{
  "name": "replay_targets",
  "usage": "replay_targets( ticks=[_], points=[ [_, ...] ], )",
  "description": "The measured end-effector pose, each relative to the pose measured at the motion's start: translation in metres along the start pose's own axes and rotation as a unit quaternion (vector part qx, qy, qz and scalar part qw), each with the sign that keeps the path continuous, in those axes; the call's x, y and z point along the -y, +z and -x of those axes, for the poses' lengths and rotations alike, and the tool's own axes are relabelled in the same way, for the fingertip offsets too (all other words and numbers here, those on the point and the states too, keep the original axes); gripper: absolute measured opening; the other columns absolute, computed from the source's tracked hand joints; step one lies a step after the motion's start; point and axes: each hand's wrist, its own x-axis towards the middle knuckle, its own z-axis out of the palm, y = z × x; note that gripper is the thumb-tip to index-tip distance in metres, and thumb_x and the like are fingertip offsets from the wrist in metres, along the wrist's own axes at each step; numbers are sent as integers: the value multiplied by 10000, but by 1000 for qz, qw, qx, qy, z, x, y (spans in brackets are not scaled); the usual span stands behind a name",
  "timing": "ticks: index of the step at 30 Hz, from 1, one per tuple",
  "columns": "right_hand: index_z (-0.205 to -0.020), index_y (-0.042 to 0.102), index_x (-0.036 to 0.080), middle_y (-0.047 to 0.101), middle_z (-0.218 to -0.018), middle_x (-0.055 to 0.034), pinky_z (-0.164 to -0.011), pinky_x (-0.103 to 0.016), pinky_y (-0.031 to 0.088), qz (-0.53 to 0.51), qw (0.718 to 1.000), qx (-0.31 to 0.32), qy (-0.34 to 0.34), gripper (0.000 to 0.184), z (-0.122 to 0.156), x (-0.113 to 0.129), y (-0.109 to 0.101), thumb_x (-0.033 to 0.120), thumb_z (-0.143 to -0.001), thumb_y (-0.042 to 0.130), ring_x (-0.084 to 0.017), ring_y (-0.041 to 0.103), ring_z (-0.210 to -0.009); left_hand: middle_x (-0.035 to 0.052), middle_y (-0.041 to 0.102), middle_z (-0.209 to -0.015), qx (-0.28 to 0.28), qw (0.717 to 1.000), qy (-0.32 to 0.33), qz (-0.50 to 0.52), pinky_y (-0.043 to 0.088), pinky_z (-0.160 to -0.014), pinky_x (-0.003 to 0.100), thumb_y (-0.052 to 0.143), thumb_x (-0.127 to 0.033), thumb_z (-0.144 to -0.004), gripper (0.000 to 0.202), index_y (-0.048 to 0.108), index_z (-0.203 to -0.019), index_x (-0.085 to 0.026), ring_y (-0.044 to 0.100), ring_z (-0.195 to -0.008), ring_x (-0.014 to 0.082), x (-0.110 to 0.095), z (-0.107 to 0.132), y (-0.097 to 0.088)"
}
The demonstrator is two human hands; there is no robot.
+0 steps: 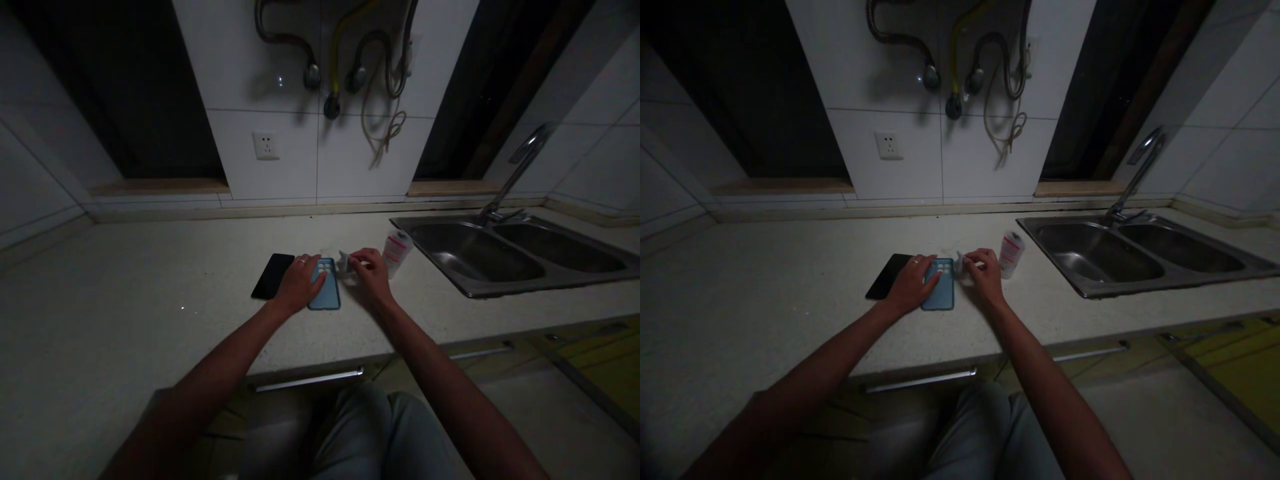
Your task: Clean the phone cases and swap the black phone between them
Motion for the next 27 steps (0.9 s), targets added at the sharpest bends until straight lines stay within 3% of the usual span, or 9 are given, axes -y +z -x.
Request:
replay_targets(
  ticks=[2,5,8,12,16,20,27],
  points=[
    [-805,726,208,629,-955,-53,-670,-309,482,-88,996,7,22,228,-1,2,1,420,-722,744,-181,593,-808,145,640,-1180,-6,997,-25,72,449,-1009,426,532,-406,-939,454,558,-1305,-140,581,-1117,264,-4,0,1],
    [-843,714,214,636,-759,10,-605,-288,443,-190,977,31,87,257,0,3,3,408,-691,786,-127,532,-615,128,662,-1138,16,973,-95,208,479,-942,401,564,-490,-907,538,550,-1319,-143,618,-1050,249,-10,1,5],
    [-830,704,212,625,-659,33,-567,-270,414,-249,957,59,135,288,1,7,5,417,-662,816,-114,506,-560,104,691,-1062,30,925,-149,349,496,-853,366,580,-530,-878,522,604,-1238,-153,645,-954,227,-15,0,11],
    [-780,704,206,647,-674,17,-623,-289,452,-272,947,106,138,306,4,14,5,431,-623,840,-123,539,-601,63,704,-900,12,850,-187,493,494,-796,322,708,-518,-778,452,664,-1055,-164,651,-845,191,-22,-4,15],
    [-775,722,203,653,-671,7,-625,-292,451,-248,949,132,145,300,6,17,6,426,-616,843,-124,536,-606,22,687,-796,-20,808,-211,549,493,-763,292,843,-394,-651,432,663,-970,-166,635,-751,149,-28,-7,13],
    [-782,725,201,648,-663,6,-551,-267,406,-226,957,91,159,333,5,18,6,429,-577,854,-120,504,-579,17,683,-793,-58,786,-236,568,493,-739,277,896,-336,-562,489,655,-949,-161,630,-731,134,-27,-10,10],
    [-798,724,189,585,-579,24,-445,-244,299,-157,969,82,171,347,5,20,4,464,-611,821,-100,429,-473,-28,656,-689,-94,762,-277,577,391,-541,217,895,-383,-563,560,628,-1000,-156,543,-550,84,-17,-14,3]
  ],
)
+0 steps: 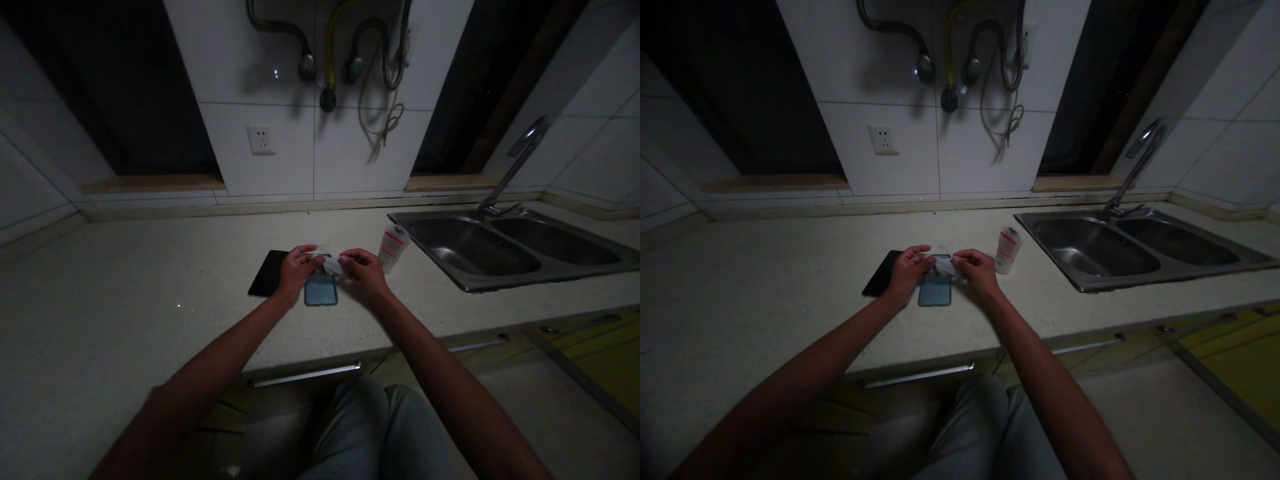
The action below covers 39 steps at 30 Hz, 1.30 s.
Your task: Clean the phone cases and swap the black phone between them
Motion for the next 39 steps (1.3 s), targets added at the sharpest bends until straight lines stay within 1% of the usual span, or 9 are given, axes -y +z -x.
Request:
replay_targets(
  ticks=[5,9,14,17,20,25,29,34,39],
  points=[
    [-789,712,178,610,-621,8,-422,-236,281,52,998,12,-18,440,-3,-9,-1,609,-700,707,-90,407,-451,14,699,-718,-7,1000,-4,-18,397,-564,228,877,-394,-585,545,643,-1013,-150,600,-612,120,-5,0,-1],
    [-879,704,175,680,-739,-23,-392,-230,282,70,997,29,-6,545,-5,-14,-2,697,-764,601,-75,378,-424,-12,666,-692,27,999,-25,30,425,-610,239,866,-330,-585,503,661,-1011,-155,591,-617,116,-8,2,0],
    [-1045,695,185,569,-598,40,-352,-213,244,18,993,102,54,599,3,-9,1,701,-744,660,-63,326,-386,-5,653,-735,76,987,-81,116,467,-661,271,790,-236,-593,468,655,-1032,-148,598,-667,131,-14,5,0],
    [-996,706,177,506,-529,58,-337,-207,232,-30,982,161,90,599,7,-6,3,705,-715,698,-65,324,-380,45,702,-846,86,984,-102,118,495,-721,310,769,-210,-574,475,649,-1029,-144,638,-750,167,-16,7,1],
    [-956,711,168,553,-577,38,-325,-194,202,-73,976,171,115,613,7,-4,2,728,-707,691,-53,324,-382,54,710,-854,81,984,-111,112,493,-713,308,775,-215,-576,477,643,-1028,-144,649,-747,173,-15,6,2],
    [-952,721,171,605,-639,36,-351,-189,265,-113,976,140,126,513,4,2,-2,547,-624,841,-38,339,-395,9,675,-748,52,986,-110,110,449,-615,246,798,-207,-574,460,654,-1006,-142,588,-628,118,-10,3,2],
    [-885,731,164,621,-625,29,-382,-192,268,-125,979,116,110,442,3,7,-3,407,-555,897,-47,394,-432,24,682,-787,59,982,-119,132,487,-656,272,800,-221,-604,415,677,-993,-144,611,-673,135,-8,2,2],
    [-840,734,187,614,-620,47,-373,-202,215,-130,982,113,77,397,4,9,-4,417,-556,887,-21,285,-395,101,712,-888,123,960,-172,181,536,-742,324,822,-345,-658,381,717,-952,-127,658,-779,185,-9,2,0],
    [-878,741,202,641,-656,39,-397,-203,247,-139,980,126,65,404,3,6,-5,418,-568,884,-25,297,-409,130,726,-865,204,941,-244,115,532,-694,326,885,-342,-593,403,729,-892,-121,652,-719,190,-8,4,-8]
  ],
)
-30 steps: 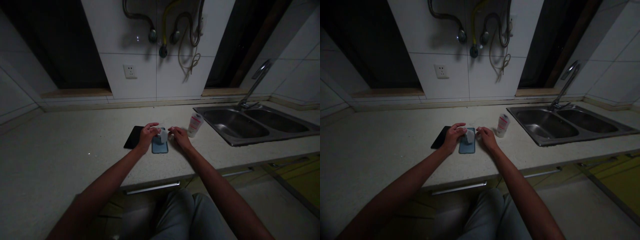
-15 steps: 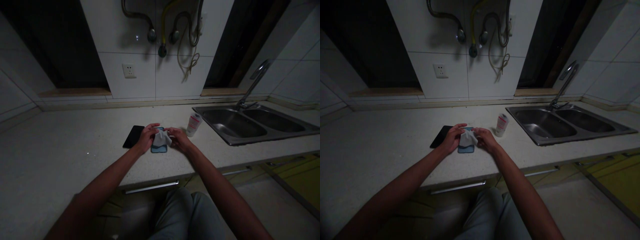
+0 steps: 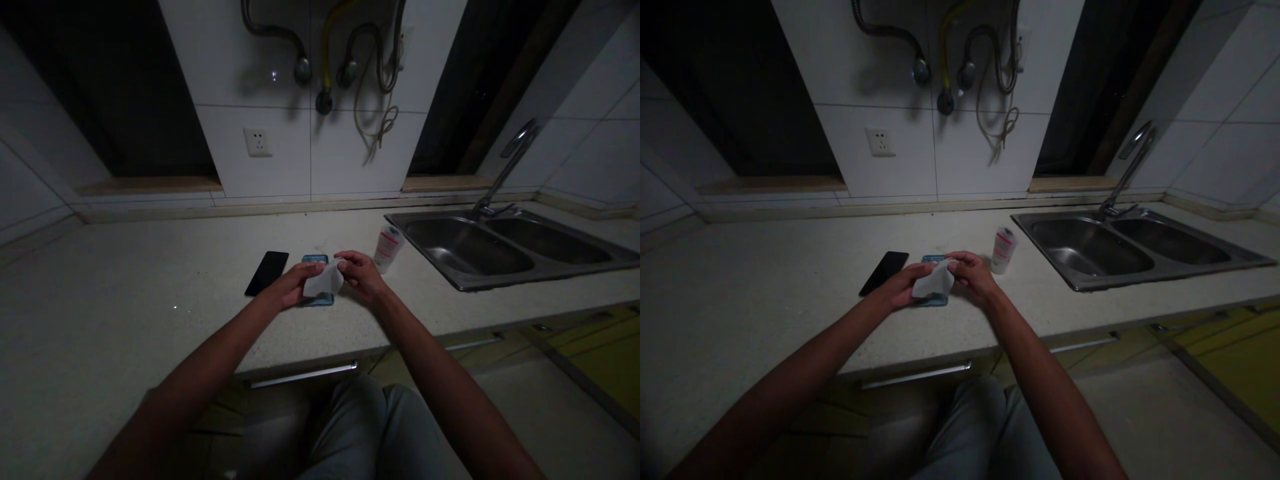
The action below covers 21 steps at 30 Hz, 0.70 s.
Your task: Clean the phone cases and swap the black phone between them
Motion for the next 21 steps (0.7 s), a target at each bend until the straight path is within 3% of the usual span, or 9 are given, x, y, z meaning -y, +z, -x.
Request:
replay_targets(
  ticks=[3,5,9,15,18,21],
  points=[
    [-877,740,204,628,-623,51,-413,-208,280,0,1000,8,1,406,0,0,0,413,-563,891,-27,309,-401,134,730,-906,33,999,-22,-22,529,-712,330,893,-317,-589,434,724,-939,-125,661,-726,186,2,2,0],
    [-879,740,204,615,-603,60,-426,-213,297,-1,1000,20,3,409,1,0,0,410,-562,895,-27,311,-395,131,731,-917,28,999,-11,-12,529,-728,330,884,-282,-590,426,720,-950,-123,665,-732,185,3,3,1],
    [-904,742,205,609,-610,58,-466,-224,311,-16,997,72,21,451,2,-2,-1,438,-554,903,-34,336,-420,101,725,-845,-41,997,35,49,534,-765,345,814,-221,-604,283,708,-847,-122,663,-744,192,-1,2,1],
    [-1010,733,212,623,-672,36,-465,-214,239,-53,990,124,30,566,3,-2,-4,498,-550,896,-52,348,-470,43,683,-672,-117,986,22,115,508,-583,281,728,-200,-657,117,671,-738,-137,623,-590,160,-8,-3,-4],
    [-1046,713,220,572,-627,65,-456,-212,216,-78,989,124,22,575,2,0,-6,472,-561,892,-57,305,-467,69,712,-710,-122,985,14,122,532,-622,284,674,-204,-742,91,683,-793,-129,661,-622,175,-8,-6,-6],
    [-1005,695,222,528,-603,86,-456,-210,236,-109,984,141,6,504,3,2,-8,451,-595,878,-51,256,-451,134,744,-798,-92,988,1,120,548,-651,298,586,-217,-837,180,700,-900,-92,706,-705,215,-10,-6,-6]
  ],
)
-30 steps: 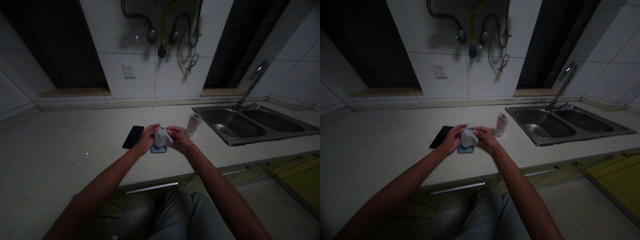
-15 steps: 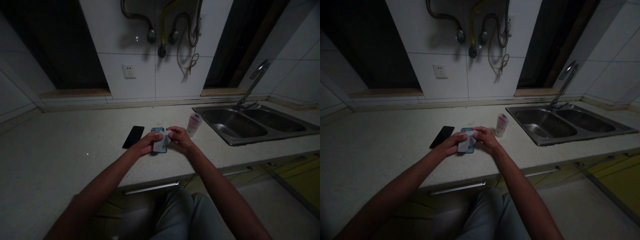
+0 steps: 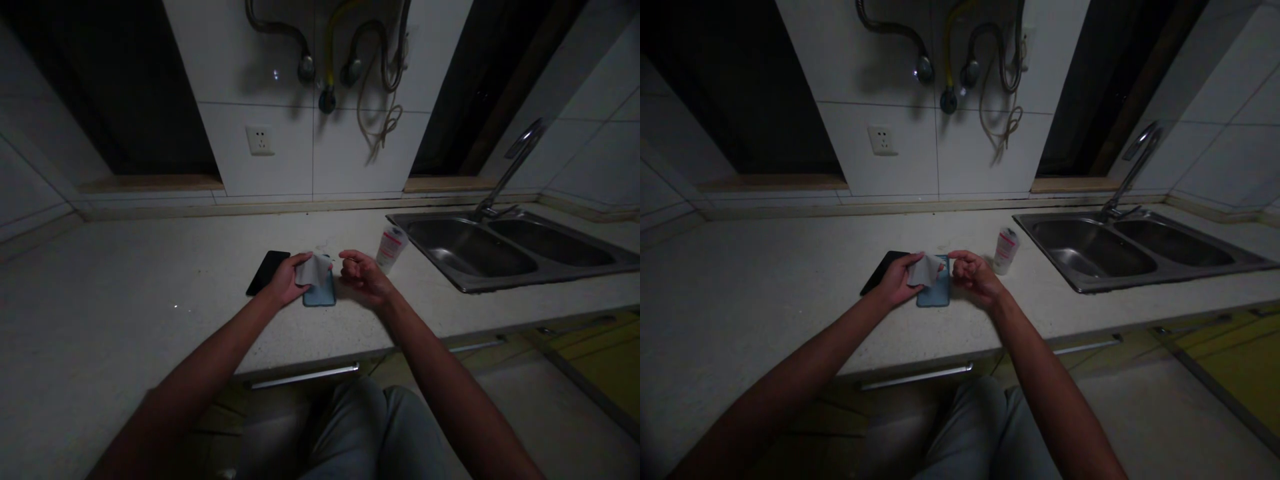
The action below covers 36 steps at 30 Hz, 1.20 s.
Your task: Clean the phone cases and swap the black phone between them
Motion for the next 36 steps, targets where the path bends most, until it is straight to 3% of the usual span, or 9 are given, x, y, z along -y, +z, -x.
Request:
replay_targets(
  ticks=[3,7,14,21,25,28,31,33,36],
  points=[
    [-879,676,219,475,-572,99,-476,-211,293,-22,999,22,-17,367,2,1,-1,428,-640,860,-42,245,-433,190,751,-870,27,1000,-11,-2,563,-699,319,505,-208,-896,297,684,-1053,-31,728,-776,247,0,1,1],
    [-717,628,209,478,-574,91,-479,-216,307,-40,998,34,-16,324,5,3,0,411,-627,865,-36,251,-422,209,751,-903,48,999,-2,-6,569,-741,331,458,-177,-921,377,622,-1210,0,738,-814,259,2,0,-1],
    [-580,536,207,434,-482,94,-447,-228,264,-30,999,15,-13,328,6,9,9,332,-593,838,-50,231,-393,225,745,-973,51,999,-7,-7,568,-791,353,451,-214,-951,422,579,-1293,-4,740,-860,267,4,0,-1],
    [-788,636,206,537,-581,90,-485,-214,319,-5,999,-43,4,323,6,7,8,403,-645,848,-30,281,-407,211,744,-1024,33,999,-17,29,558,-865,385,470,-241,-951,450,561,-1330,-14,729,-940,276,3,0,-1],
    [-813,617,207,529,-562,89,-453,-213,296,60,988,-142,-1,327,2,4,3,448,-682,795,-46,296,-405,209,735,-1075,34,997,-16,61,539,-924,407,414,-267,-979,480,518,-1371,-11,716,-1008,274,0,-1,-5],
    [-795,618,197,508,-532,74,-441,-216,264,193,948,-251,-40,357,6,1,-1,498,-673,767,-73,362,-436,207,735,-1075,43,996,-17,70,531,-939,414,395,-287,-986,502,496,-1390,-6,709,-1032,274,-3,-2,-9],
    [-798,622,185,504,-571,50,-482,-237,319,320,888,-312,-109,327,21,-2,-6,501,-752,692,-105,425,-515,207,740,-1045,50,996,-20,72,527,-937,402,418,-308,-979,515,505,-1379,4,708,-1030,275,-2,-3,-10],
    [-843,600,190,517,-644,38,-523,-251,368,344,848,-368,-166,312,33,-2,-10,493,-788,646,-120,458,-574,208,738,-1048,59,995,-26,73,524,-935,402,437,-319,-971,516,516,-1368,1,706,-1028,278,-1,-4,-10],
    [-975,530,216,528,-819,17,-609,-284,444,344,759,-484,-266,333,44,4,-20,489,-808,622,-139,500,-687,205,731,-1069,67,994,-36,76,521,-935,404,456,-333,-964,506,537,-1350,-15,703,-1028,280,2,-5,-10]
  ],
)
